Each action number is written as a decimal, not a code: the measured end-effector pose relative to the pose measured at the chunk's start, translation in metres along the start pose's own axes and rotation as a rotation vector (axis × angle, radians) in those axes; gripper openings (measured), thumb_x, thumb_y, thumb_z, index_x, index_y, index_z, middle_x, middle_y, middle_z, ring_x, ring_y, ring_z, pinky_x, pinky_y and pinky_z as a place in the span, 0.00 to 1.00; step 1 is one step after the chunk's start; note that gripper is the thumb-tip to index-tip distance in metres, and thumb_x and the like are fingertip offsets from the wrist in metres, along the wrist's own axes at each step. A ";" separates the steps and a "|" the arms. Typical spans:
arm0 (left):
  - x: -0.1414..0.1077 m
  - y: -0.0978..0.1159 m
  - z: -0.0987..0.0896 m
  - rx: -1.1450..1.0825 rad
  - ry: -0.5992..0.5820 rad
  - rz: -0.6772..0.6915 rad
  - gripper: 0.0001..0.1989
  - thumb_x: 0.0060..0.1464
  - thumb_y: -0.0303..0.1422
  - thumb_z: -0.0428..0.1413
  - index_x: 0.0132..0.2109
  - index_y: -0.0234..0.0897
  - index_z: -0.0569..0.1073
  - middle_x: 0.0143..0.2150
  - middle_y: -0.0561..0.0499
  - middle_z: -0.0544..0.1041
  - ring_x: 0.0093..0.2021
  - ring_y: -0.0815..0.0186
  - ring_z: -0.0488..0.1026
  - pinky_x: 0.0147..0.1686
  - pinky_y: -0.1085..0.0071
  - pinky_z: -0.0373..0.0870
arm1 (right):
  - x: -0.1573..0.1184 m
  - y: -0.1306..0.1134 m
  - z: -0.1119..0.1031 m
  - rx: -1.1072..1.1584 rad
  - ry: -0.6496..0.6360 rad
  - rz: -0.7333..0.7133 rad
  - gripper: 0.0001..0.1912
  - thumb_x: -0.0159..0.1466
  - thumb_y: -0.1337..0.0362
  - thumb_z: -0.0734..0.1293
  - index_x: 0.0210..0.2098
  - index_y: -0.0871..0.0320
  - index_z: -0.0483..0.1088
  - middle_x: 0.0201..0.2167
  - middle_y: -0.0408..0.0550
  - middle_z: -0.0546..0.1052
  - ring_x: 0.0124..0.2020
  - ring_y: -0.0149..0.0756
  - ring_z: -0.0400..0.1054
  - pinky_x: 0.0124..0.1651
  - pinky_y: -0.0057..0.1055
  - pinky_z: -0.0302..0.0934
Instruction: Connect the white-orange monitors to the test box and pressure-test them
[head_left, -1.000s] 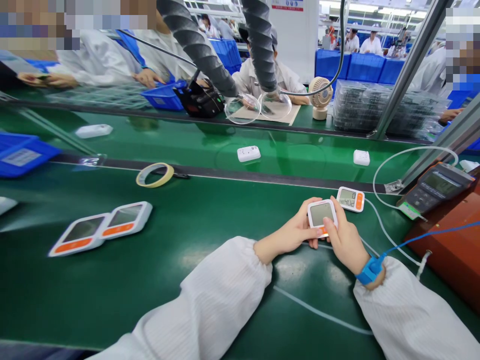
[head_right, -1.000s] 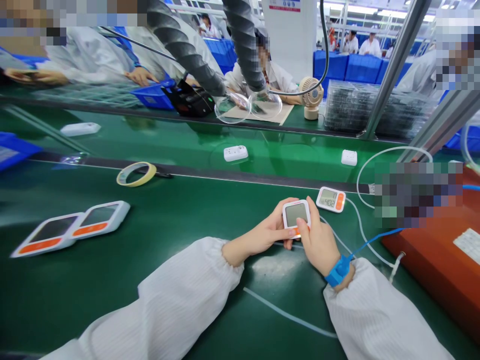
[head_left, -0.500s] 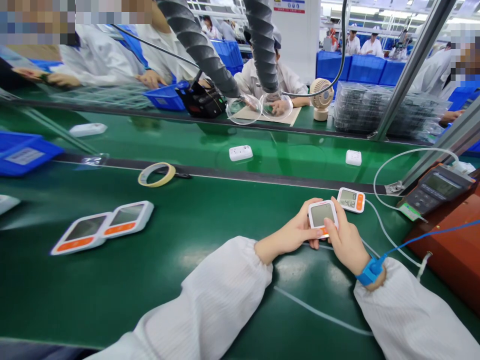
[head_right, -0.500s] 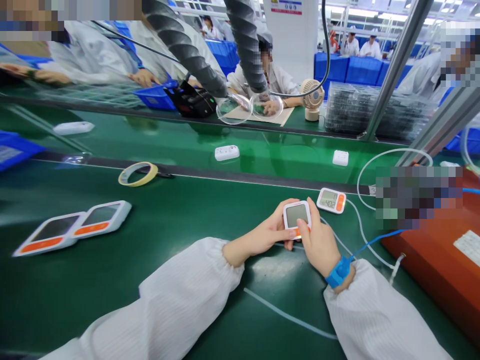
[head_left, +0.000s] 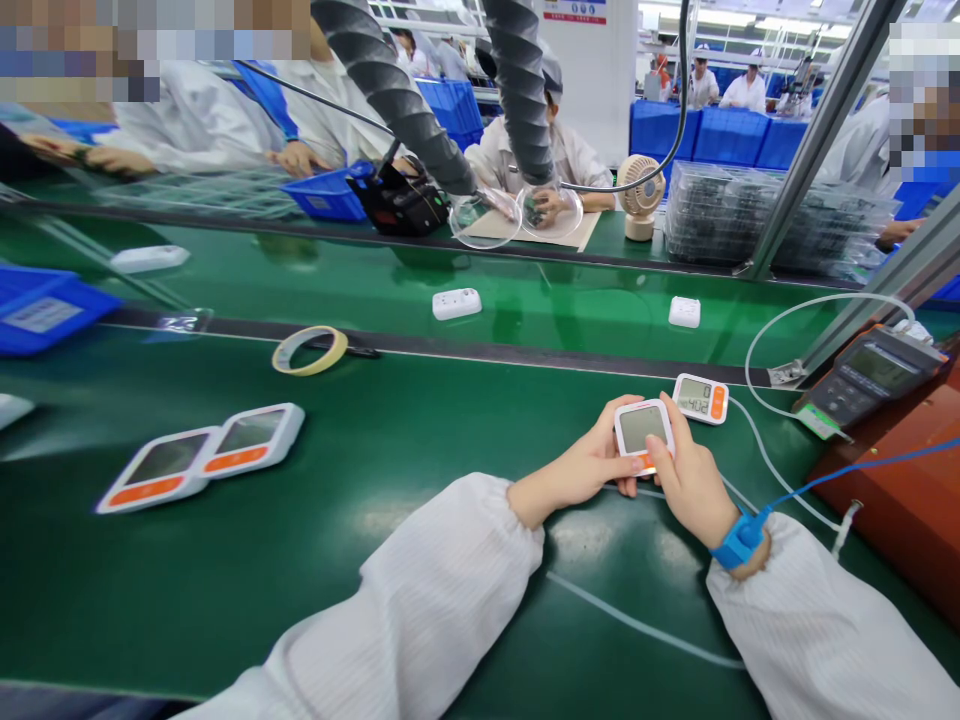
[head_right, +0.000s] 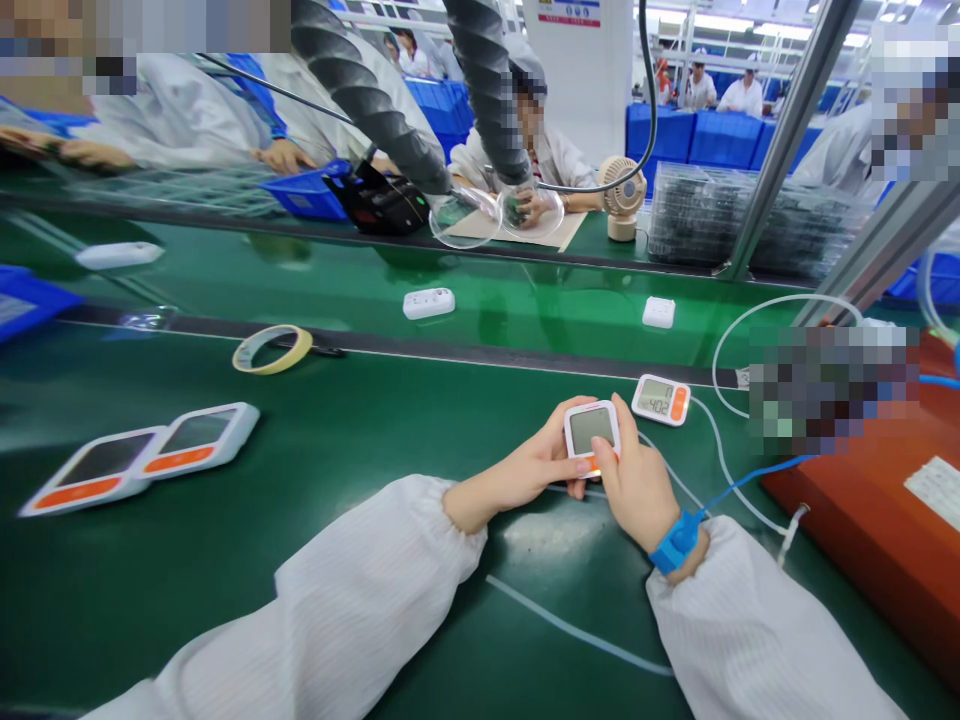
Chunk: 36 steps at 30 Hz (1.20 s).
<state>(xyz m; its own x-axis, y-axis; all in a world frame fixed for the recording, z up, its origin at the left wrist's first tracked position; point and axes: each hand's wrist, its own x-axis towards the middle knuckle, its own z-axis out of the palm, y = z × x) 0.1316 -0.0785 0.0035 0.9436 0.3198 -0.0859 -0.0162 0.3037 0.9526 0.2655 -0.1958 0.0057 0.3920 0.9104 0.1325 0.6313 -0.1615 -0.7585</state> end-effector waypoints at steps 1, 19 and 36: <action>0.000 0.000 0.000 0.000 0.000 0.002 0.37 0.55 0.35 0.64 0.63 0.48 0.49 0.42 0.52 0.72 0.25 0.72 0.74 0.26 0.75 0.71 | 0.000 0.000 0.000 0.002 -0.001 0.001 0.32 0.70 0.54 0.53 0.69 0.62 0.51 0.26 0.49 0.77 0.25 0.44 0.73 0.30 0.31 0.62; -0.002 0.005 0.004 0.019 0.009 -0.014 0.40 0.55 0.39 0.63 0.65 0.48 0.48 0.42 0.51 0.73 0.27 0.71 0.73 0.30 0.71 0.73 | 0.000 -0.002 -0.001 0.056 -0.023 0.025 0.32 0.70 0.53 0.54 0.69 0.60 0.51 0.29 0.49 0.78 0.26 0.44 0.74 0.31 0.32 0.64; -0.008 0.027 -0.065 0.845 0.634 0.143 0.23 0.57 0.46 0.53 0.50 0.33 0.74 0.39 0.44 0.79 0.37 0.60 0.75 0.40 0.65 0.72 | 0.001 0.004 0.001 -0.074 0.046 -0.128 0.13 0.67 0.61 0.64 0.49 0.59 0.66 0.31 0.43 0.74 0.27 0.35 0.70 0.33 0.31 0.63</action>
<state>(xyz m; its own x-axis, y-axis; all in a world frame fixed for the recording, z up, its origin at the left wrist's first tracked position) 0.1020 -0.0144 0.0106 0.6026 0.7859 0.1389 0.3510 -0.4172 0.8383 0.2672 -0.1949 0.0022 0.3343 0.9073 0.2552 0.7249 -0.0745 -0.6848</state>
